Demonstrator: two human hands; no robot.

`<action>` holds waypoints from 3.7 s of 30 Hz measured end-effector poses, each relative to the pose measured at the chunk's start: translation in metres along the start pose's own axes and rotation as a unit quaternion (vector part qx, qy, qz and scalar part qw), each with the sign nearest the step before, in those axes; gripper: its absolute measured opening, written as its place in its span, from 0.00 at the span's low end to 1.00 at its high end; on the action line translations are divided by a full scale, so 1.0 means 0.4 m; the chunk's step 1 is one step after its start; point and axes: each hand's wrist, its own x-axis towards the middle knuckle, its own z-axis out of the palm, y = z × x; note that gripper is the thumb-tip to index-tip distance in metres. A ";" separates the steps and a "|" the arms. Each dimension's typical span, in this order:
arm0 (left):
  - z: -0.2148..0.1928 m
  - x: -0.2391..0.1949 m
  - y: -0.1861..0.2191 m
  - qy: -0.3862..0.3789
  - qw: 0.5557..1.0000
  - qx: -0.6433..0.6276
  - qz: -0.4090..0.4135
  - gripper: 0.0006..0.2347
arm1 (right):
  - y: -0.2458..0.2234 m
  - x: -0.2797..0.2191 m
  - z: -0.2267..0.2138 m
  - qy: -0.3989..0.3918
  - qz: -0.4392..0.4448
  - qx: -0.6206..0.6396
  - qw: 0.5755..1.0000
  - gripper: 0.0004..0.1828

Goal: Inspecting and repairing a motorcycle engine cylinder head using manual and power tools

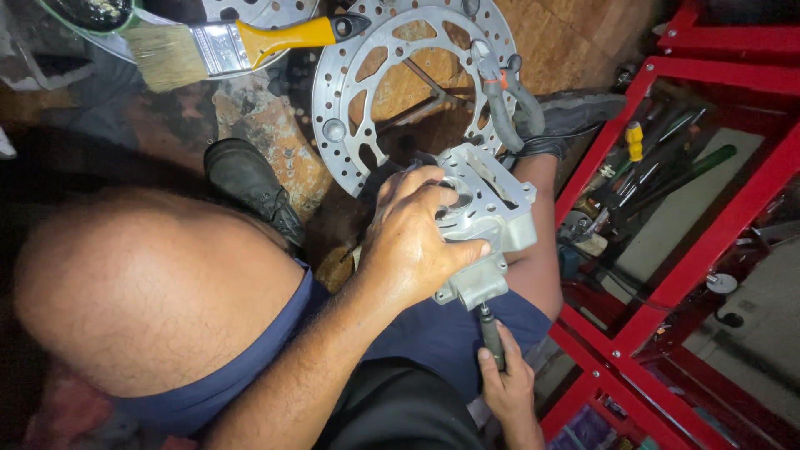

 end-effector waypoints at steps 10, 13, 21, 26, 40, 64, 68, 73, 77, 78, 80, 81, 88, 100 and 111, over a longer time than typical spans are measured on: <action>0.013 -0.008 -0.009 0.027 0.997 -0.028 0.067 0.24 | -0.024 0.011 -0.016 -0.001 0.004 0.015 1.000 0.29; 0.015 -0.006 -0.011 0.016 0.998 -0.016 0.065 0.25 | -0.021 0.011 -0.017 0.000 -0.001 0.016 1.000 0.29; 0.014 -0.005 -0.010 0.025 0.997 -0.019 0.065 0.24 | -0.023 0.011 -0.020 -0.007 0.005 0.020 1.000 0.29; 0.012 -0.007 -0.003 0.043 0.997 -0.009 0.062 0.23 | -0.019 0.010 -0.018 -0.019 0.050 0.022 0.998 0.31; 0.010 -0.009 0.000 0.062 0.994 -0.009 0.091 0.22 | -0.011 0.006 -0.012 -0.009 0.028 0.013 0.999 0.31; 0.017 -0.013 0.000 0.083 0.993 -0.014 0.085 0.19 | -0.017 0.013 -0.011 -0.003 0.008 0.031 0.999 0.29; 0.027 -0.012 -0.010 0.098 0.989 -0.034 0.109 0.18 | -0.013 0.015 -0.014 -0.013 -0.013 0.041 0.999 0.29; 0.026 -0.019 -0.001 0.092 0.989 -0.051 0.103 0.18 | -0.020 0.022 -0.027 -0.015 -0.028 0.074 0.997 0.30; 0.028 -0.024 0.007 0.096 0.989 -0.037 0.104 0.18 | -0.036 0.032 -0.052 -0.043 -0.038 0.087 0.995 0.30; 0.028 -0.025 0.011 0.091 0.989 -0.028 0.111 0.18 | -0.035 0.032 -0.057 -0.038 -0.036 0.099 0.994 0.30; 0.029 -0.026 0.018 0.084 0.995 0.001 0.055 0.20 | -0.033 0.034 -0.065 -0.075 -0.006 0.079 0.994 0.31; 0.025 -0.026 0.023 0.078 0.995 0.012 0.063 0.20 | -0.040 0.036 -0.070 -0.070 -0.003 0.093 0.993 0.31; 0.037 -0.019 -0.002 0.067 0.992 0.023 0.107 0.24 | -0.061 0.051 -0.114 0.032 -0.103 0.090 0.990 0.27; 0.037 -0.004 -0.002 -0.003 0.989 0.058 0.137 0.18 | 0.045 0.063 -0.120 0.063 -0.165 0.027 0.984 0.25; 0.047 -0.008 -0.020 -0.008 0.987 0.057 0.151 0.17 | 0.075 0.077 -0.116 0.097 -0.208 0.009 0.973 0.25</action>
